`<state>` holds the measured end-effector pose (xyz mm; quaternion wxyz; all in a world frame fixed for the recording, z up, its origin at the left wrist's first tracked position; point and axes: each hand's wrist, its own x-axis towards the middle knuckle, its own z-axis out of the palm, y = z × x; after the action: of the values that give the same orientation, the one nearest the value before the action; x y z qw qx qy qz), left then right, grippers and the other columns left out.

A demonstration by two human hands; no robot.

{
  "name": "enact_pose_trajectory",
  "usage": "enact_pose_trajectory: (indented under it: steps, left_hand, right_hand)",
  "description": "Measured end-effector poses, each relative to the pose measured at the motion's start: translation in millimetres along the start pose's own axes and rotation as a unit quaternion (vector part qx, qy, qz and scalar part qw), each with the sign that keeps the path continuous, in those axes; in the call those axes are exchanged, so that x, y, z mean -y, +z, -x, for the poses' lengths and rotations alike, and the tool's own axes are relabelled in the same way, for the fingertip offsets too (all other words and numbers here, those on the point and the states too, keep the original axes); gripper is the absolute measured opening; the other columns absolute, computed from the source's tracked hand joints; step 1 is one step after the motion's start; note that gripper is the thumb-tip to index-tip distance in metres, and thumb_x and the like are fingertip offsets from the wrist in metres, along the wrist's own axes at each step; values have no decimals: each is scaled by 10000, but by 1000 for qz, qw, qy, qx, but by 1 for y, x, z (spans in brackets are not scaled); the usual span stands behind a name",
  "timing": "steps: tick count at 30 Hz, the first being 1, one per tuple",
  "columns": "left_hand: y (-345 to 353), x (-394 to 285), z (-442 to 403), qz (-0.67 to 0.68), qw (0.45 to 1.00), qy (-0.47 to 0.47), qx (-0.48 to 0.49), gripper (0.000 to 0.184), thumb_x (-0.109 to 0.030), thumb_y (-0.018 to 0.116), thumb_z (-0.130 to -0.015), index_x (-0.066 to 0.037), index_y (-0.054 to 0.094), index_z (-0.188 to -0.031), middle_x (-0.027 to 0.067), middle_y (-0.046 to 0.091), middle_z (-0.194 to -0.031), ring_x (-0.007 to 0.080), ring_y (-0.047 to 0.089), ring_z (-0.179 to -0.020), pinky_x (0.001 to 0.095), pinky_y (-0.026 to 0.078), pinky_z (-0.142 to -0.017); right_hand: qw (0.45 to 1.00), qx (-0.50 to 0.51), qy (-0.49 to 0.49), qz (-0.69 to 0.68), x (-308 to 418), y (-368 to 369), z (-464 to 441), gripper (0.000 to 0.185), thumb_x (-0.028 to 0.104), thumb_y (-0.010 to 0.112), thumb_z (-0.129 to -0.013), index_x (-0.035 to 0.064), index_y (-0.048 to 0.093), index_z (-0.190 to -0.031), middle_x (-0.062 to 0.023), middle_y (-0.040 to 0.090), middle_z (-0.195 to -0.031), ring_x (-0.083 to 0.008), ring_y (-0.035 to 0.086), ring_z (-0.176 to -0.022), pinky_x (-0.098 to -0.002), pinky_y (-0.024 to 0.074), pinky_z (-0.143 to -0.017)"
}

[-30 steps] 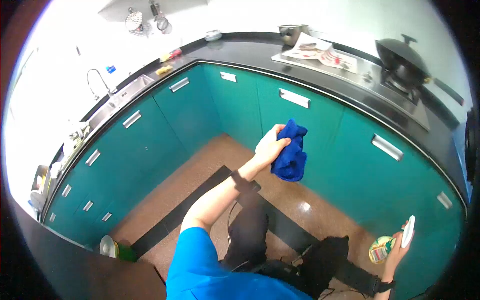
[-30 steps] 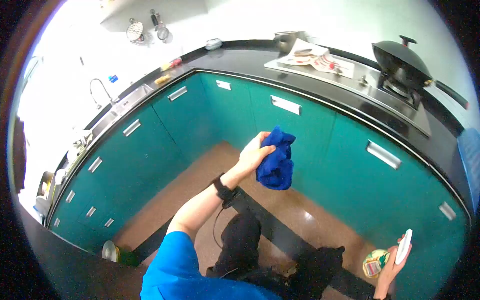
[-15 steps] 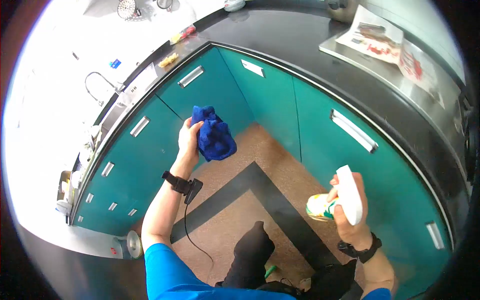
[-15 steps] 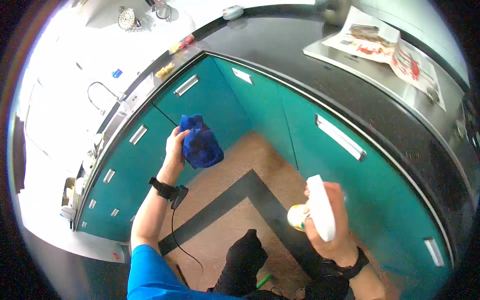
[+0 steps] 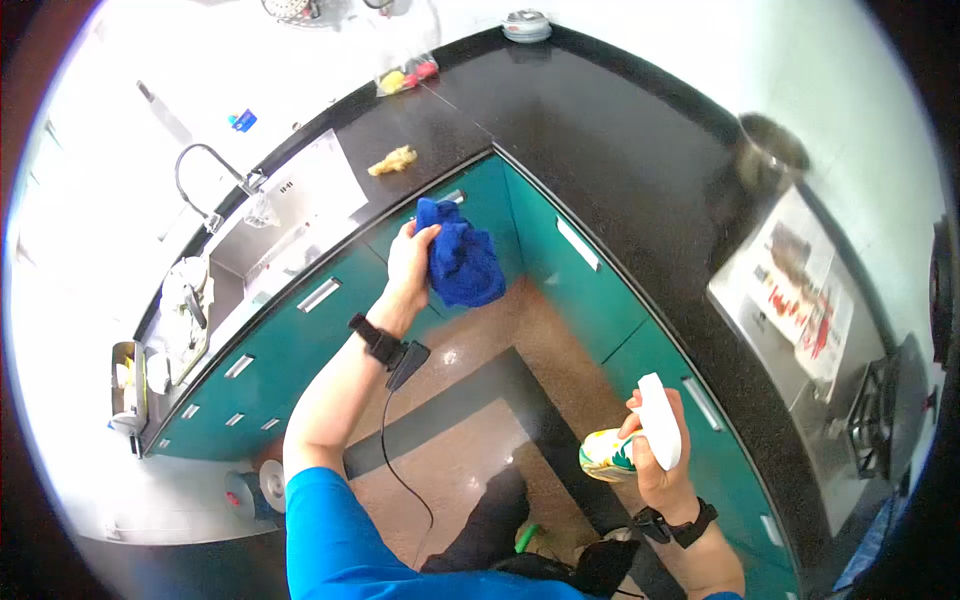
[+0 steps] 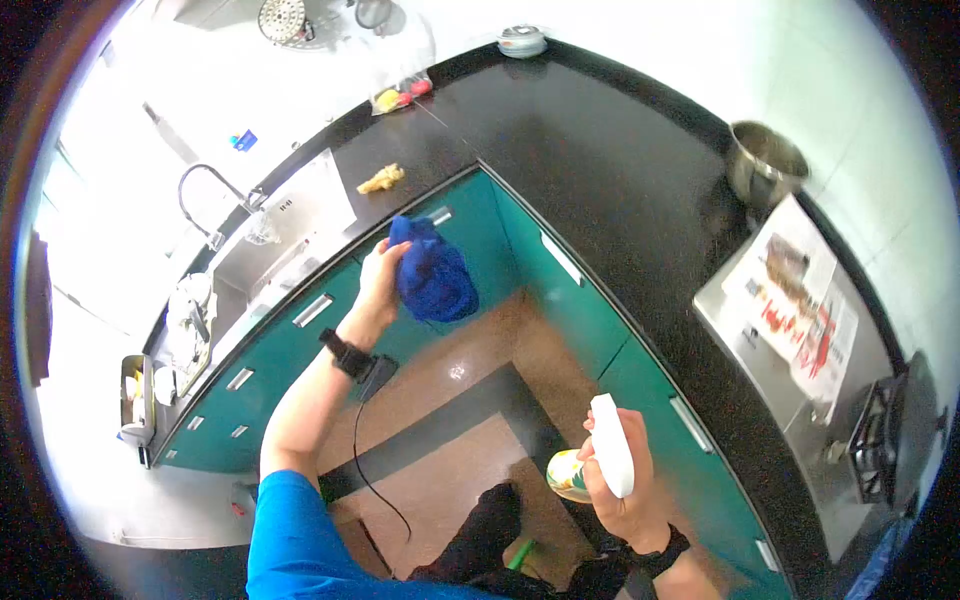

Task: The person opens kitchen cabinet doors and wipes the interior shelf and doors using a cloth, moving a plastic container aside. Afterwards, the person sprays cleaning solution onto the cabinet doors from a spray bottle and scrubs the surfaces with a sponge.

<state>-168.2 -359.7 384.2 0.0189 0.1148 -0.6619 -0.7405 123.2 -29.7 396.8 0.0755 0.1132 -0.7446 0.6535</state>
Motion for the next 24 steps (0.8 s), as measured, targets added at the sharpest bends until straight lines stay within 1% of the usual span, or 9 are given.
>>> enact_pose_trajectory:
  steps: [2, 5, 9, 11, 15, 17, 18, 20, 24]
  left_hand:
    - [-1, -24, -40, 38, 999, -8, 14, 311, -143, 635, -947, -51, 581, -1239, 60, 672, -1074, 174, 652, -927, 331, 543, -837]
    - [-2, -49, -119, 102, 994, -19, 25, 183, -150, 617, -948, -67, 632, -1110, 61, 688, -956, 208, 672, -840, 377, 571, -793]
    - [14, -83, -197, 158, 987, 4, -8, 129, -120, 597, -939, -81, 613, -1061, 78, 683, -917, 242, 700, -814, 527, 608, -797]
    - [21, -90, -207, 174, 984, 4, -42, 351, -67, 672, -886, -16, 586, -1223, 108, 689, -1035, 226, 678, -879, 364, 577, -773]
    - [9, -94, -211, 126, 991, 36, -26, 398, -63, 670, -892, -20, 564, -1273, 107, 682, -1073, 229, 677, -921, 371, 573, -827]
    - [-2, -95, -210, 123, 989, 35, -81, 380, -83, 654, -912, -39, 563, -1278, 100, 682, -1075, 223, 673, -931, 369, 562, -854]
    - [-8, -113, -186, 76, 995, 28, -50, 334, -167, 661, -934, -62, 600, -1245, 70, 677, -1069, 183, 653, -971, 349, 531, -877]
    - [-54, -112, -198, 8, 997, 50, -63, 349, -172, 649, -929, -50, 600, -1252, 58, 675, -1060, 168, 652, -949, 323, 530, -869]
    - [-142, -95, -235, -48, 995, 45, -72, 358, -192, 643, -931, -45, 591, -1253, 54, 668, -1051, 157, 653, -947, 313, 533, -872]
  right_hand:
    - [1000, -21, 9, -3, 31, 14, -24, 511, 248, 563, -966, -34, 440, -1374, -138, 500, -1208, -162, 605, -878, -357, 496, -897]
    - [999, -23, 27, 23, 62, 21, -54, 495, 244, 558, -960, -34, 448, -1354, -138, 497, -1209, -169, 601, -896, -374, 484, -914]
    - [992, -26, -11, 123, 51, 14, -75, 479, 254, 539, -940, -30, 466, -1320, -157, 517, -1160, -173, 602, -882, -381, 499, -866]
    - [994, -45, 23, 94, 47, 11, -82, 481, 268, 539, -927, -28, 482, -1302, -160, 529, -1142, -169, 606, -857, -374, 501, -851]
    - [992, -83, 50, 80, 26, -7, -109, 520, 318, 544, -925, -34, 488, -1304, -131, 520, -1136, -150, 595, -810, -361, 495, -818]
    - [992, -83, 68, 72, 21, -11, -126, 540, 346, 541, -931, -39, 486, -1307, -127, 519, -1141, -152, 595, -827, -360, 487, -829]
    - [992, -77, 70, 70, 15, -14, -133, 540, 346, 541, -931, -39, 486, -1307, -127, 519, -1141, -152, 595, -827, -360, 487, -829]
    - [990, -60, 31, 126, 2, -14, -149, 550, 362, 529, -942, -49, 506, -1306, -96, 510, -1094, -147, 588, -823, -388, 450, -906]
    - [993, -43, 62, 90, 6, 10, -200, 540, 342, 512, -944, -53, 498, -1312, -97, 503, -1083, -153, 579, -832, -392, 448, -908]
